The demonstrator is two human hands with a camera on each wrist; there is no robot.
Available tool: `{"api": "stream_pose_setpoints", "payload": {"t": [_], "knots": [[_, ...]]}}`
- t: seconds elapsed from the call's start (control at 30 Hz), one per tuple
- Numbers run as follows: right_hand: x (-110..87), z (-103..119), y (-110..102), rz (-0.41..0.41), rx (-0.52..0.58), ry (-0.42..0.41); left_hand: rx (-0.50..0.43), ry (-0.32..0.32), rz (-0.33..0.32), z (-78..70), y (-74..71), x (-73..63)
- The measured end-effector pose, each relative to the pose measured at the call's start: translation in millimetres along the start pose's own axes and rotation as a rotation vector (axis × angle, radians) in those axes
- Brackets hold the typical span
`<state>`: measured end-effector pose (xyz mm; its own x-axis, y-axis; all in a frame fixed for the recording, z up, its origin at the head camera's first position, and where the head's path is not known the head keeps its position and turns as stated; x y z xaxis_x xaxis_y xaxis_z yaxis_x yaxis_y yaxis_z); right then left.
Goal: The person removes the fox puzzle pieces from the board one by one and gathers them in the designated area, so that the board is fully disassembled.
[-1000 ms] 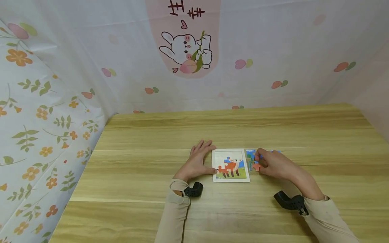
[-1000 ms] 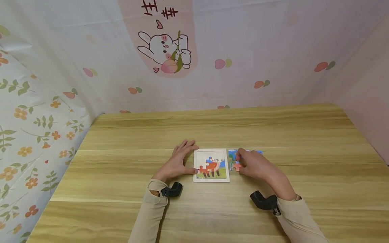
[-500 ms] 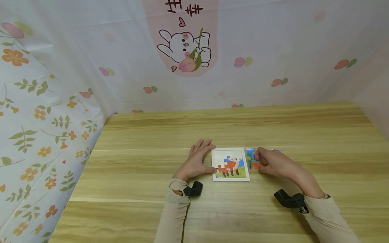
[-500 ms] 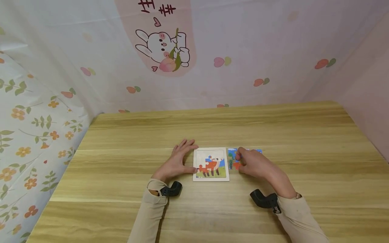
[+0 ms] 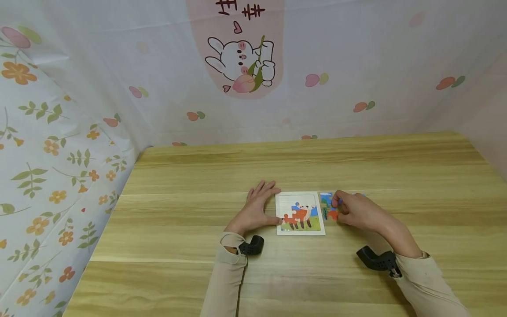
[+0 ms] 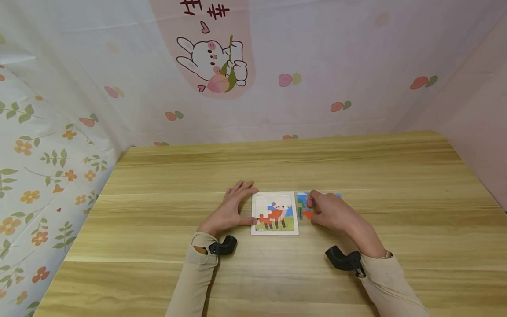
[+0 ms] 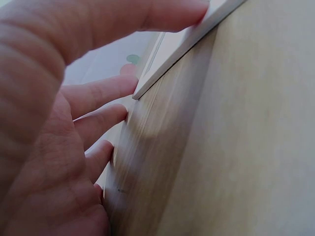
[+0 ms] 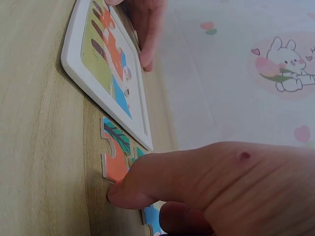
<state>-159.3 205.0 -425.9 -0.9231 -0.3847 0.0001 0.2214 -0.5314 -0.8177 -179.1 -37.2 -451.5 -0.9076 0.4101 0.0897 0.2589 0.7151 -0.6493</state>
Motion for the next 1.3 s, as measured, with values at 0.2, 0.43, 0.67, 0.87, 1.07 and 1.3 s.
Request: {"api": "stream_pose_setpoints", "payload": {"t": [0.2, 0.43, 0.67, 0.87, 1.07, 1.3], "knots": [[0.3, -0.4, -1.9, -0.006, -0.020, -0.005, -0.008, 0.009, -0.005, -1.1, -0.1, 1.0], [0.6, 0.3, -4.4, -0.006, -0.049, 0.006, -0.014, 0.009, -0.008, -2.0, -0.9, 1.9], [1.0, -1.5, -5.3, -0.007, -0.060, -0.005, -0.012, 0.008, -0.013, -1.5, -0.8, 1.9], [1.4, -4.0, -2.8, 0.003, -0.064, 0.014, 0.003, -0.004, -0.006, -0.3, -1.1, 1.1], [3.7, -3.8, -3.4, -0.007, -0.072, -0.010, -0.003, -0.001, -0.012, -0.4, -3.5, 1.9], [-2.3, 1.4, -9.4, -0.062, -0.090, -0.005, -0.014, 0.005, -0.001, 0.3, -0.8, -0.7]]}}
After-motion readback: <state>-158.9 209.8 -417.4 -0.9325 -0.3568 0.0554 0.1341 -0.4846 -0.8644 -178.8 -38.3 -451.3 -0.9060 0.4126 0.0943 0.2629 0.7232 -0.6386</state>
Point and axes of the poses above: each hand's wrist, its own x-axis towards the middle knuckle, its own y-axis out of the palm, z = x × y, the point moved 5 cm from there along x, towards the middle knuckle, and after that the axes turned 11 degrees about -z, right-handed, at the moved point
